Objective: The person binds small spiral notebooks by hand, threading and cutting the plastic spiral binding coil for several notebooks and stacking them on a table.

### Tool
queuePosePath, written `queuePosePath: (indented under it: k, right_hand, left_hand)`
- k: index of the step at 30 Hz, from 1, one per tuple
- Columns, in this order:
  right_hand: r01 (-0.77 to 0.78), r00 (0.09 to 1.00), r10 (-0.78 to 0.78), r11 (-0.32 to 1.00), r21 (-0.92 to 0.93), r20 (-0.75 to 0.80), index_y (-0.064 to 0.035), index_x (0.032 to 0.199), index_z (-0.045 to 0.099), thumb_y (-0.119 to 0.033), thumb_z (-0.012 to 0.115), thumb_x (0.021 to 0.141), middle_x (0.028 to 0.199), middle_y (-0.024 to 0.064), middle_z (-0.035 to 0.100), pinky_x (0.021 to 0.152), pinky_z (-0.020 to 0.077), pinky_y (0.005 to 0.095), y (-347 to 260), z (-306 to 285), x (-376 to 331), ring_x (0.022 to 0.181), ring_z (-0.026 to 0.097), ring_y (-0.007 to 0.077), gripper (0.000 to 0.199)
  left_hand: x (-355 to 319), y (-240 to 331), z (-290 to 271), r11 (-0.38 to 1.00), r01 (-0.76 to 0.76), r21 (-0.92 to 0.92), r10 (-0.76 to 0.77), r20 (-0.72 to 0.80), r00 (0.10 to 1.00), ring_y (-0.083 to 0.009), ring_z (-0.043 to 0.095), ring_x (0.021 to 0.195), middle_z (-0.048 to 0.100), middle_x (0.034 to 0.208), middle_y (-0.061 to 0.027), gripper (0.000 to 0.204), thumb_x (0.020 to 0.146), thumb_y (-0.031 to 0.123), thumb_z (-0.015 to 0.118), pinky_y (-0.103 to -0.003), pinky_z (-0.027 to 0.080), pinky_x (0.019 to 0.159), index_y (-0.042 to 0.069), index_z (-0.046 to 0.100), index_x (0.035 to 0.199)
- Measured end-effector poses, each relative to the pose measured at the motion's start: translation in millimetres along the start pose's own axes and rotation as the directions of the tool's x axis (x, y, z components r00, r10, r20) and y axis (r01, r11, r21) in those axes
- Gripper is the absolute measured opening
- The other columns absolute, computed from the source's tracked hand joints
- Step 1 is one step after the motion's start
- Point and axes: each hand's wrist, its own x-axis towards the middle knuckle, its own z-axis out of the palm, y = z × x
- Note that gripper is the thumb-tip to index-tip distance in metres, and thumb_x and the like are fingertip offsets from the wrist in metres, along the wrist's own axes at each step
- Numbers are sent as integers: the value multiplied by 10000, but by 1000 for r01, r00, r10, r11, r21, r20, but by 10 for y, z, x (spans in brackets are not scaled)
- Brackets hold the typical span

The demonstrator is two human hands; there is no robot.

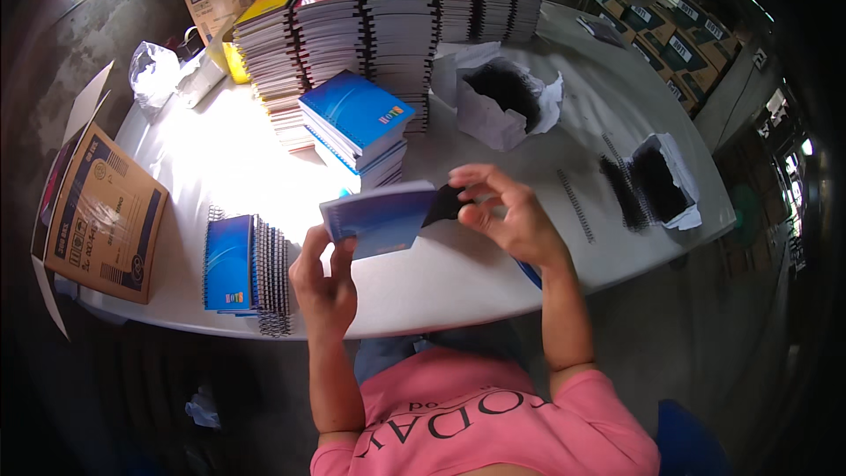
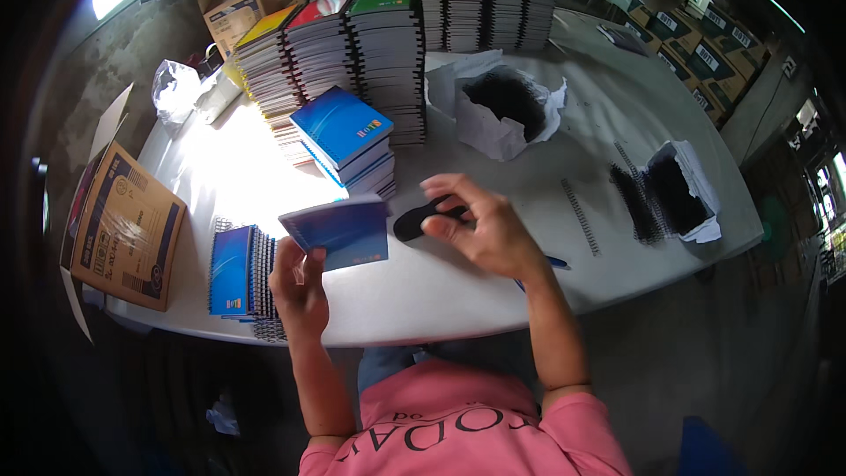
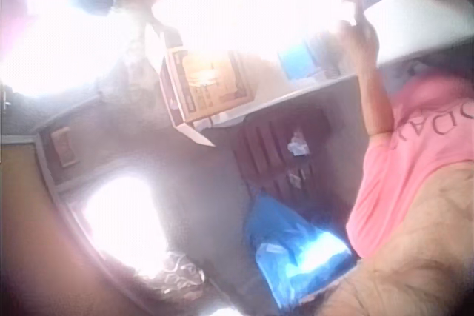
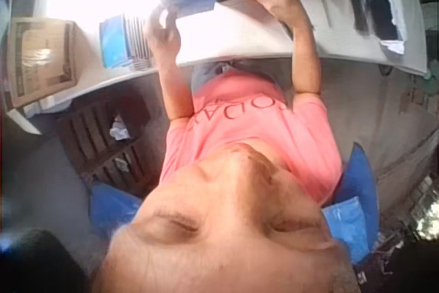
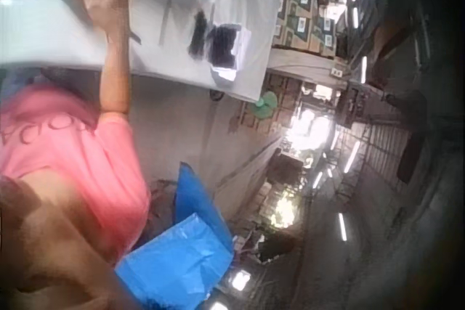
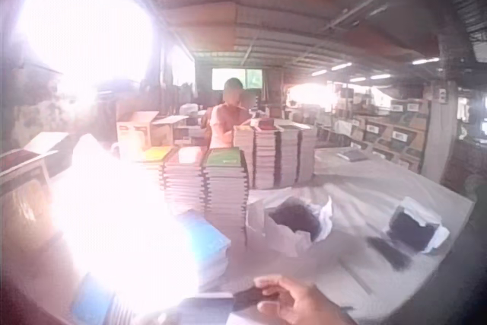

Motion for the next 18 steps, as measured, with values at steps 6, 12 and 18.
queuePosePath:
  k: [6, 12, 18]
  right_hand:
    - [-571, 795, 123, 481, -665, -594, -57, 1181, 561, -77, 596, 847, 1107, 179, 580, 833, 457, 431, 1819, -1218, -718, 994, 572, 366, 336]
    - [-320, 936, 157, 752, -577, -315, -104, 1255, 558, 44, 478, 874, 984, 141, 541, 762, 451, 330, 1012, -767, -470, 858, 562, 255, 416]
    - [-157, 980, 170, 979, -129, 99, -111, 1194, 627, -103, 598, 892, 908, 84, 502, 699, 444, 303, 167, 122, -598, 767, 513, 178, 303]
  left_hand:
    - [-226, -58, 244, 679, -340, 651, -81, 526, 847, -186, 481, 1140, 529, 982, 23, 238, 842, 32, 546, -678, 71, 1001, 210, 590, 994]
    - [-443, -146, 539, 729, -201, 654, -5, 298, 954, -328, 336, 1266, 480, 1097, -93, 548, 628, 496, 786, -668, 97, 1002, 86, 555, 908]
    - [-592, -427, 740, 708, -206, 676, 262, 19, 965, -332, 377, 1163, 483, 1065, -74, 543, 544, 478, 827, -590, 253, 931, 129, 524, 830]
